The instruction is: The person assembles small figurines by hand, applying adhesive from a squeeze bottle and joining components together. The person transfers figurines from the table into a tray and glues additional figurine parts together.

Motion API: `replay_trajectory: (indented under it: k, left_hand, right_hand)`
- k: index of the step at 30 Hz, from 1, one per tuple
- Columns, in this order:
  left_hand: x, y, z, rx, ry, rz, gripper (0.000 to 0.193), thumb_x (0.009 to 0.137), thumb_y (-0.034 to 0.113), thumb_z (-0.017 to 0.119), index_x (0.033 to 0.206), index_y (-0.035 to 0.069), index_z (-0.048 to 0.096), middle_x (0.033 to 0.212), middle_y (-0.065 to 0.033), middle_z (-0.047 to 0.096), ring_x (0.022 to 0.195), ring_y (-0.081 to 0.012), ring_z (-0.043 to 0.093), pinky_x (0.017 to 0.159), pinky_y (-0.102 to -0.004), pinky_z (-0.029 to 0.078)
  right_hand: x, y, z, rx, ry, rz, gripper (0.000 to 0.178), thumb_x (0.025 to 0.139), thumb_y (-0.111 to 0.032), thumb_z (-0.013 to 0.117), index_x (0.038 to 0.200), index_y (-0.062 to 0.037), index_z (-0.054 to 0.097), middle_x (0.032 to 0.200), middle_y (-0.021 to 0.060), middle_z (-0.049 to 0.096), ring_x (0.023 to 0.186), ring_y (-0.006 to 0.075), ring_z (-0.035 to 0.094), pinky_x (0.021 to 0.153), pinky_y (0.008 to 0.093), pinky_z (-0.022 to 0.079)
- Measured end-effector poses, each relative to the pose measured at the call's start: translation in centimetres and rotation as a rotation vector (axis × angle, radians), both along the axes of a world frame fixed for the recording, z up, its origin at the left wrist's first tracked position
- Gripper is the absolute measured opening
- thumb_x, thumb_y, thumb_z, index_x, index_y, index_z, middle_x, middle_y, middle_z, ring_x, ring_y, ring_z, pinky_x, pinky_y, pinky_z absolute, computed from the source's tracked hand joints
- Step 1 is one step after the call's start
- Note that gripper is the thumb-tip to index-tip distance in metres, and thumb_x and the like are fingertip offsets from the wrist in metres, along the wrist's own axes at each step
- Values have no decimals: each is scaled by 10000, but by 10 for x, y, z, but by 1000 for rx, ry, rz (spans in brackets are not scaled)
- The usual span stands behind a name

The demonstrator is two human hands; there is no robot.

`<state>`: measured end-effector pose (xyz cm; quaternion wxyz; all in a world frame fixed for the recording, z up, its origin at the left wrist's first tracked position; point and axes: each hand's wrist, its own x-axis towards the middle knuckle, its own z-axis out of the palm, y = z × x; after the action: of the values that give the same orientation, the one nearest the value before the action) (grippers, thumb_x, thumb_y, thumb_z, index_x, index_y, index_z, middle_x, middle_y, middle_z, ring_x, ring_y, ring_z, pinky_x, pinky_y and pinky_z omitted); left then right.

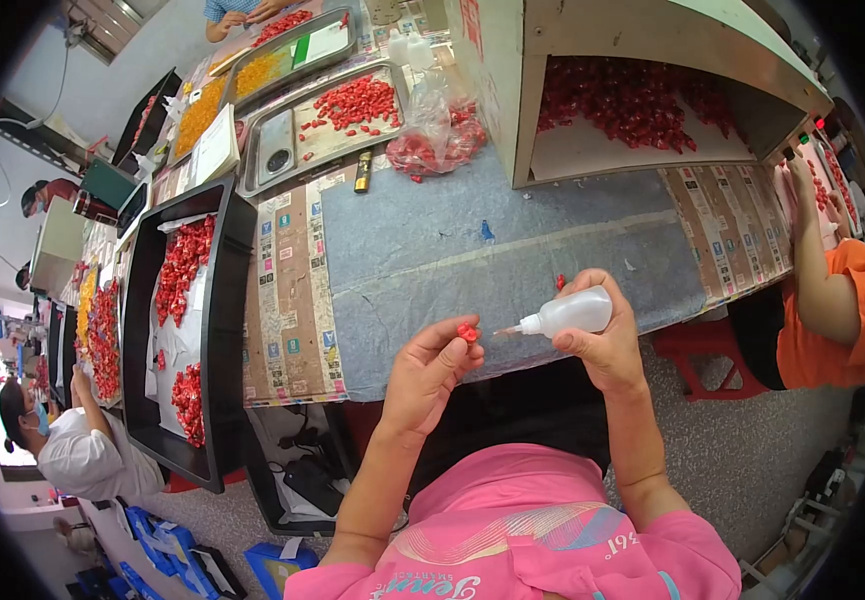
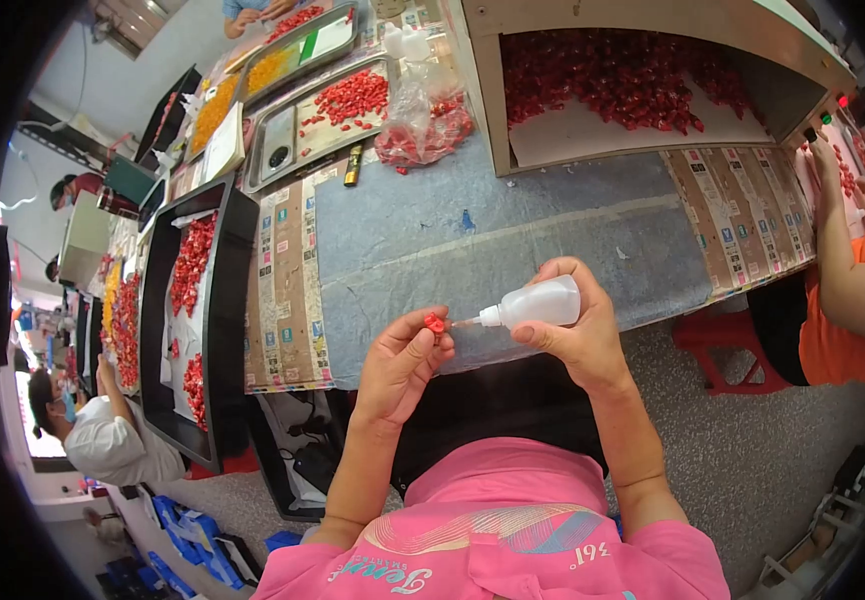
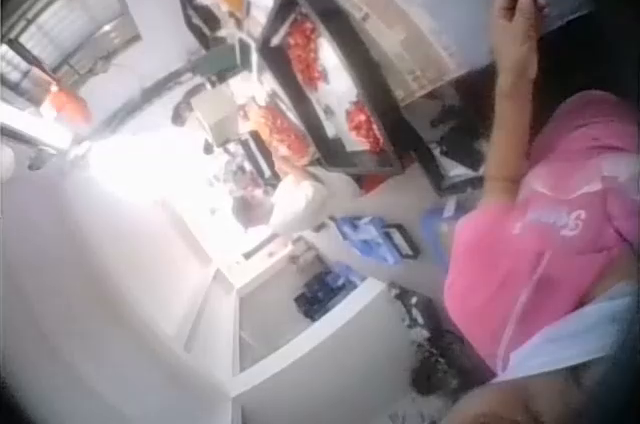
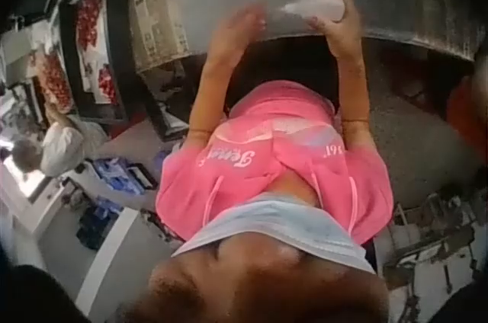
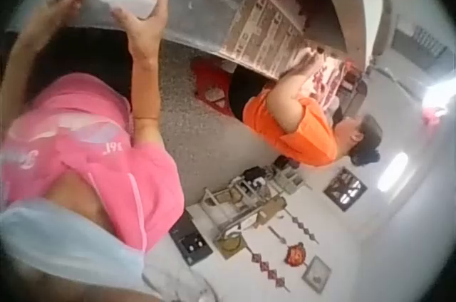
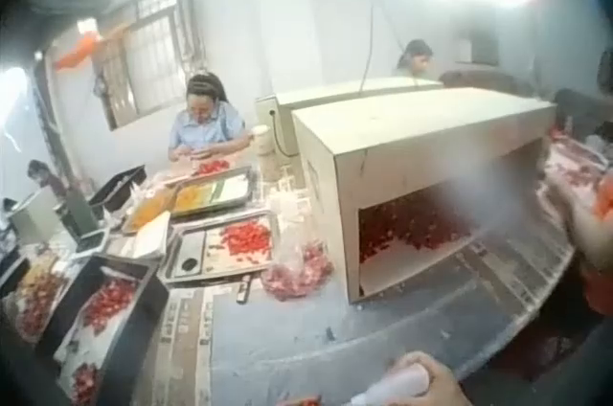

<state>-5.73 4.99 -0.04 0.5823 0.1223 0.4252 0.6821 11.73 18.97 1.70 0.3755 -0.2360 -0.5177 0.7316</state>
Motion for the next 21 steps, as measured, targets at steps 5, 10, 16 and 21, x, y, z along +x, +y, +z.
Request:
replay_trajectory:
  k: [5, 10, 16, 21]
  left_hand:
    - [-2, 0, -1, 16, -25, -23, 300, 904, 96, 594, 1183, -8, 565, 1029, -62, 627, 895, -141, 610, 822, -285, 508]
    - [-2, 0, 3, -19, -33, -34, 305, 905, 98, 593, 1188, -10, 563, 1016, -54, 626, 881, -135, 605, 816, -275, 499]
    - [-2, 1, 3, -34, -37, -29, 310, 906, 89, 582, 1194, -22, 555, 983, -68, 633, 840, -141, 612, 790, -273, 509]
    - [-2, 1, 4, -30, -26, -36, 310, 915, 101, 578, 1201, -18, 556, 1001, -53, 623, 848, -133, 594, 792, -266, 488]
  right_hand:
    - [-3, -4, 2, -9, -40, 9, 475, 672, -143, 845, 1014, -73, 522, 909, 3, 578, 811, 78, 557, 694, 221, 469]
    - [-3, -5, -1, 21, -58, -18, 449, 704, -192, 827, 1021, -64, 536, 898, 0, 584, 798, 71, 549, 676, 213, 455]
    - [-6, -6, 0, -9, -137, -53, 480, 703, -270, 827, 1013, -48, 536, 870, -1, 559, 768, 74, 530, 657, 206, 427]
    - [-5, -6, -6, 20, -131, -74, 478, 714, -270, 818, 1025, -41, 538, 872, 3, 572, 753, 65, 527, 634, 199, 421]
